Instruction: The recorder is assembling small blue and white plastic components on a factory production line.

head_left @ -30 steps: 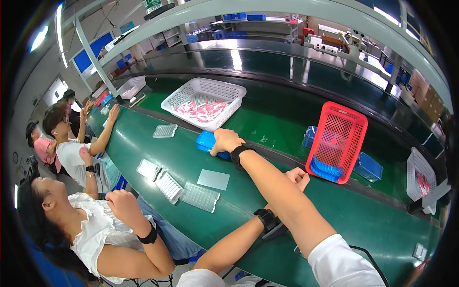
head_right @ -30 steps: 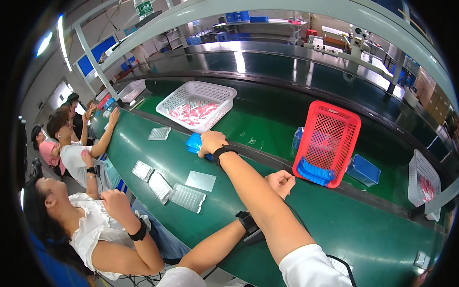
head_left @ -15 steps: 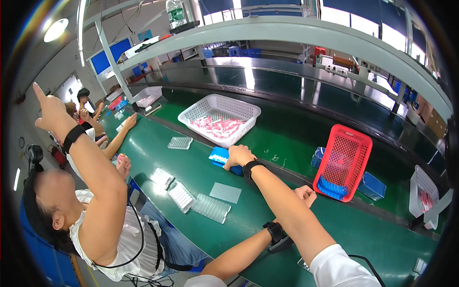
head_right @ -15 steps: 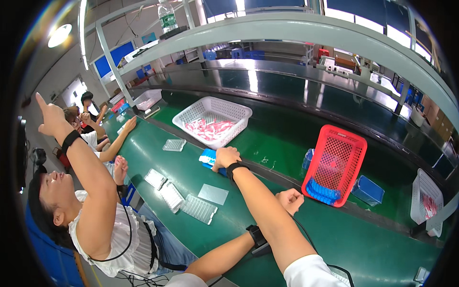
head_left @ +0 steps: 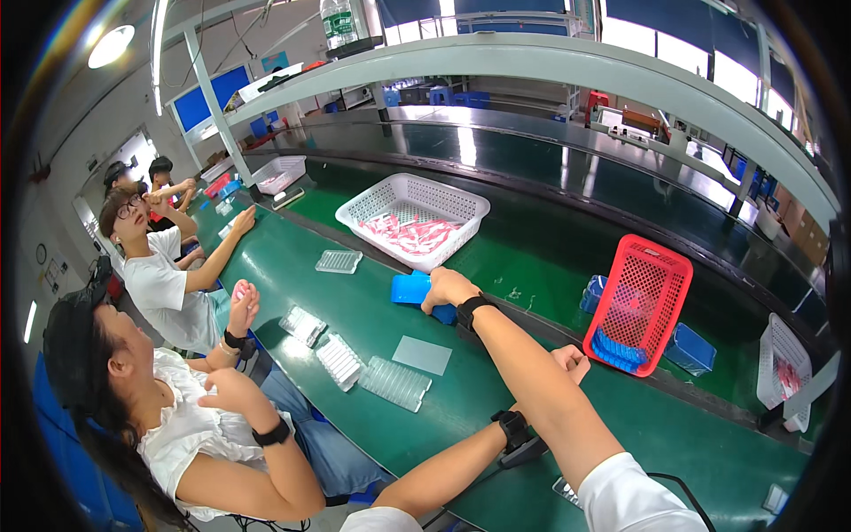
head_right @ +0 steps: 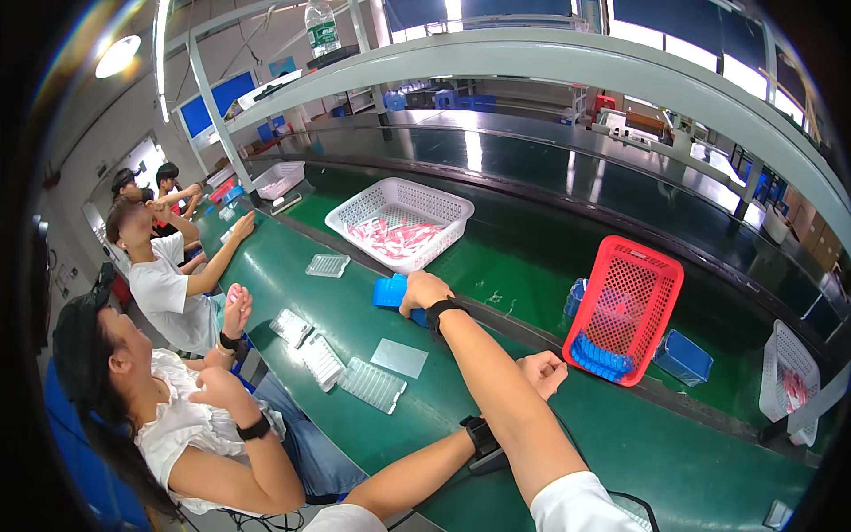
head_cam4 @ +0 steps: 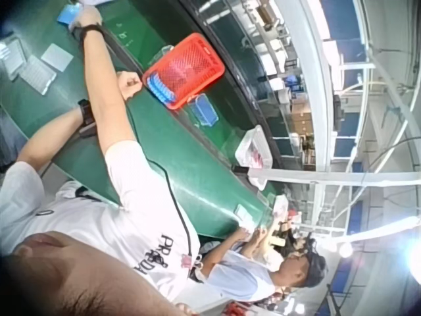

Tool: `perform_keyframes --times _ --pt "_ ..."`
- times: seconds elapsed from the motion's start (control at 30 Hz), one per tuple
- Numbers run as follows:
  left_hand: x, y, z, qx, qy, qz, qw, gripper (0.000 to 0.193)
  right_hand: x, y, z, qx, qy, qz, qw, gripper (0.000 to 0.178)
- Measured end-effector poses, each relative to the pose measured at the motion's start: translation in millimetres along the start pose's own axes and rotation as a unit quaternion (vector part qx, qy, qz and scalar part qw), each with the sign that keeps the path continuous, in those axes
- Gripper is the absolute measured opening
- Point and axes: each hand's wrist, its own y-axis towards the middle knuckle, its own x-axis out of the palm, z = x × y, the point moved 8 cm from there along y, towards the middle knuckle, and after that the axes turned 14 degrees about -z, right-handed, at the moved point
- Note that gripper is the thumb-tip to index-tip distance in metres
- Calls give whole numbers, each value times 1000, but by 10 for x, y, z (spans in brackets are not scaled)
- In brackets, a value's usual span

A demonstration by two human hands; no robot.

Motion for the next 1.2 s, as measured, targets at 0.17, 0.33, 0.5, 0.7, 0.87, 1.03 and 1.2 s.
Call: perform_keyframes --times 0.17,0.33,0.5,0.7,0.87,1.03,1.2 --pt "-19 -17 -1 7 11 5 1000 24 47 3 -37 3 -12 0 1000 65" --pt "6 -8 -8 8 20 10 1000 23 56 -47 -17 -22 -5 6 1000 67" --pt "46 22 -4 36 17 -8 999 20 -25 -159 82 -76 39 61 994 69" --pt "157 79 -520 173 -73 -40 981 14 -579 -702 189 -206 104 104 967 63" --pt "-139 7 -109 34 -215 -55 974 14 -960 -1707 95 -233 93 66 966 57" --pt "-488 -46 3 104 -522 24 846 64 -1001 -2235 828 -147 134 152 968 59" --pt "-294 -235 380 107 -596 -19 796 79 -365 -2289 1159 -78 123 125 981 72"
